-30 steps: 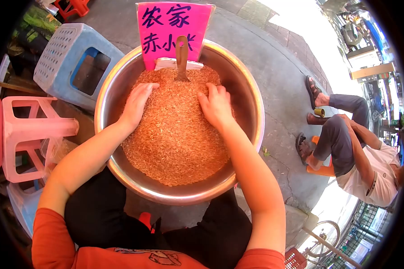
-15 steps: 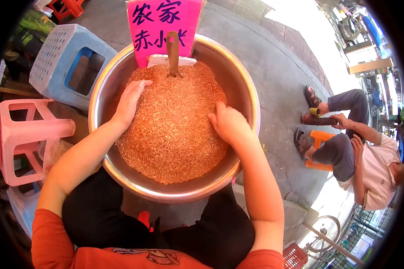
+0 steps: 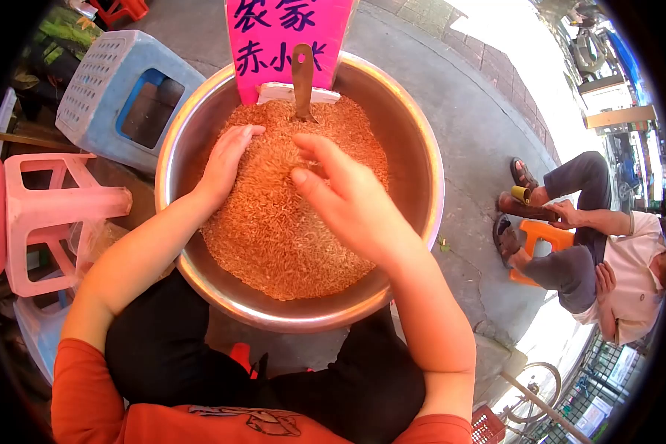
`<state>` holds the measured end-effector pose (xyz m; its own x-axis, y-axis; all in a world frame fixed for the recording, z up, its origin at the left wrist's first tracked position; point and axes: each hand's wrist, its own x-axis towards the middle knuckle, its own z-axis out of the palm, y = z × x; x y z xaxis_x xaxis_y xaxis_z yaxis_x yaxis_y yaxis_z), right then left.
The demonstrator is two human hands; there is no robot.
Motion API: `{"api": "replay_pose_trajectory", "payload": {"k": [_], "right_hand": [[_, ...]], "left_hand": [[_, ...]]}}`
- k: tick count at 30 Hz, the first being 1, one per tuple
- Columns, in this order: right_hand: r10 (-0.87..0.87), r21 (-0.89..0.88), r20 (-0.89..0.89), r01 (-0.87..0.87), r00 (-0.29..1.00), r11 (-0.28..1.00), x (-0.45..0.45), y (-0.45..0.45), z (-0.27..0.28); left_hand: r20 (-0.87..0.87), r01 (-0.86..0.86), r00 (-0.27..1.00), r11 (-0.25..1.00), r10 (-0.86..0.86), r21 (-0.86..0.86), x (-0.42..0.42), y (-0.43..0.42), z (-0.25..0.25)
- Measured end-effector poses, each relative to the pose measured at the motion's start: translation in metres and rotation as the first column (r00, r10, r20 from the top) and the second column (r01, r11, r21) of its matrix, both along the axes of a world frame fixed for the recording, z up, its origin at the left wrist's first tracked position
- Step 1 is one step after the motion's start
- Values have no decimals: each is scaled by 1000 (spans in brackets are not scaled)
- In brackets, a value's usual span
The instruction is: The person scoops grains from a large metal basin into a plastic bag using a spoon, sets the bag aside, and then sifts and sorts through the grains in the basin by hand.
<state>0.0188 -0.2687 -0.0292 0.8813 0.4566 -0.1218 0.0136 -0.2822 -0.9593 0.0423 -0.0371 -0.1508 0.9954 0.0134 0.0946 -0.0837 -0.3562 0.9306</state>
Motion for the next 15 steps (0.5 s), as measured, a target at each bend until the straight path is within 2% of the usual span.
{"api": "replay_pose_trajectory", "payload": {"k": [1, 3, 4, 7, 11, 15], "right_hand": [[-41, 19, 0, 41, 999, 999, 5, -3, 2], [-115, -142, 64, 123, 991, 982, 15, -20, -13], [-136, -198, 246, 187, 960, 962, 18, -27, -28], [-161, -284, 69, 174, 984, 943, 15, -48, -45], [-208, -296, 113, 232, 972, 927, 5, -40, -41], [-151, -221, 252, 208, 956, 953, 1, -28, -36]], "left_hand": [[-11, 0, 1000, 1000, 0, -7, 0, 0, 0], [-23, -7, 1000, 1000, 6, -26, 0, 1, -3], [-25, -13, 1000, 999, 12, -37, 1, 1, -5], [-23, -29, 999, 998, 28, -51, 0, 0, -7], [-17, -23, 1000, 1000, 23, -16, 0, 1, -5], [-6, -25, 1000, 999, 25, -23, -1, 0, -5]]}}
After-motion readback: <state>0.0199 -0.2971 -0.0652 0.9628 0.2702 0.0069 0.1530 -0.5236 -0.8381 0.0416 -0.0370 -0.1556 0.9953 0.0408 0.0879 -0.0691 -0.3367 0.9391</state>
